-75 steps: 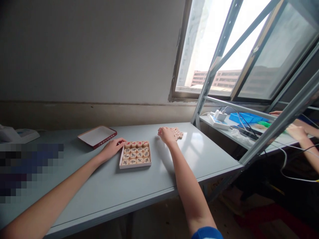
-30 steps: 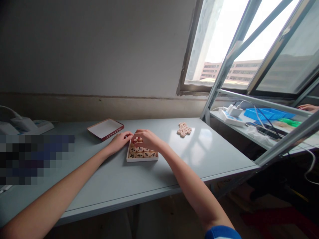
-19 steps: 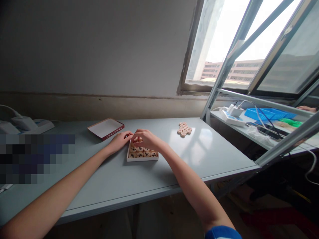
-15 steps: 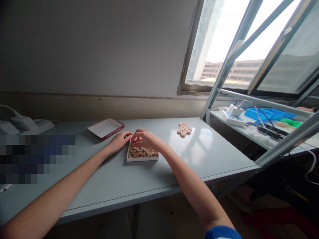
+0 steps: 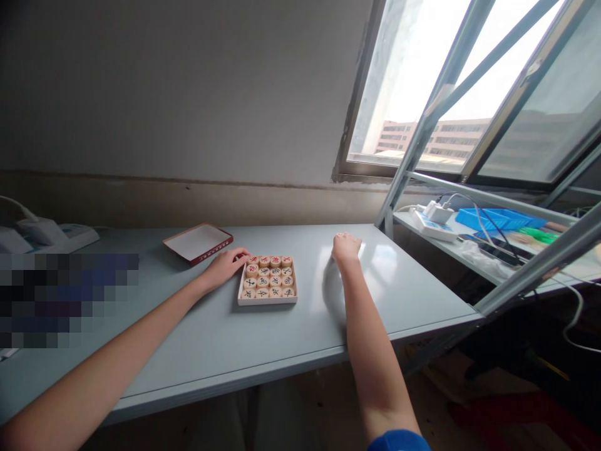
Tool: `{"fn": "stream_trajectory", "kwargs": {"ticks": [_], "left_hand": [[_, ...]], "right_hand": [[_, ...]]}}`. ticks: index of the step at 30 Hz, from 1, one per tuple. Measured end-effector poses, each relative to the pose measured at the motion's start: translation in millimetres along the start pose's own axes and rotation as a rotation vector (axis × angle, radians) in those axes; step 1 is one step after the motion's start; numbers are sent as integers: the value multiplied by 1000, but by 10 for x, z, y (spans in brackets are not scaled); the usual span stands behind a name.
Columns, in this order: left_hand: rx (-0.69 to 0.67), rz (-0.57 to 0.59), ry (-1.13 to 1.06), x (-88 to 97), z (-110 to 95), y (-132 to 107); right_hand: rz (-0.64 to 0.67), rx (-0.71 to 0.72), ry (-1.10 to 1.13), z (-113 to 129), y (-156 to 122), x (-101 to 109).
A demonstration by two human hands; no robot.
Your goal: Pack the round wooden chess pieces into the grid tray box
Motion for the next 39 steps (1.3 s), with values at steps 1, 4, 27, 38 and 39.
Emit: {"fn": "stream_trajectory", "kwargs": {"ticks": [1,4,27,38,39], "left_hand": [[1,0,-1,0,1,-1],[-4,4,-11,-1,4,-3],[-46,-2,-40,-10,4,0],[-40,-6,-34,-12,12,2],[-39,-5,-35,-14,16,4]], "right_hand": [[-1,3,0,-6,2,-1],[3,15,8,8,-3,20],[47,990,460,993,-589,302],[-7,949,408,996,-567,271],[-7,954,408,994,-566,272]]}}
Point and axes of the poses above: each hand's wrist, its own y-axis towards the middle knuckle, its own x-axis out of the back of the hand, z = x × y, the point moved 3 cm from there along y, towards the middle knuckle, and after that the axes turned 2 degrees about y, right-handed, at the moved point
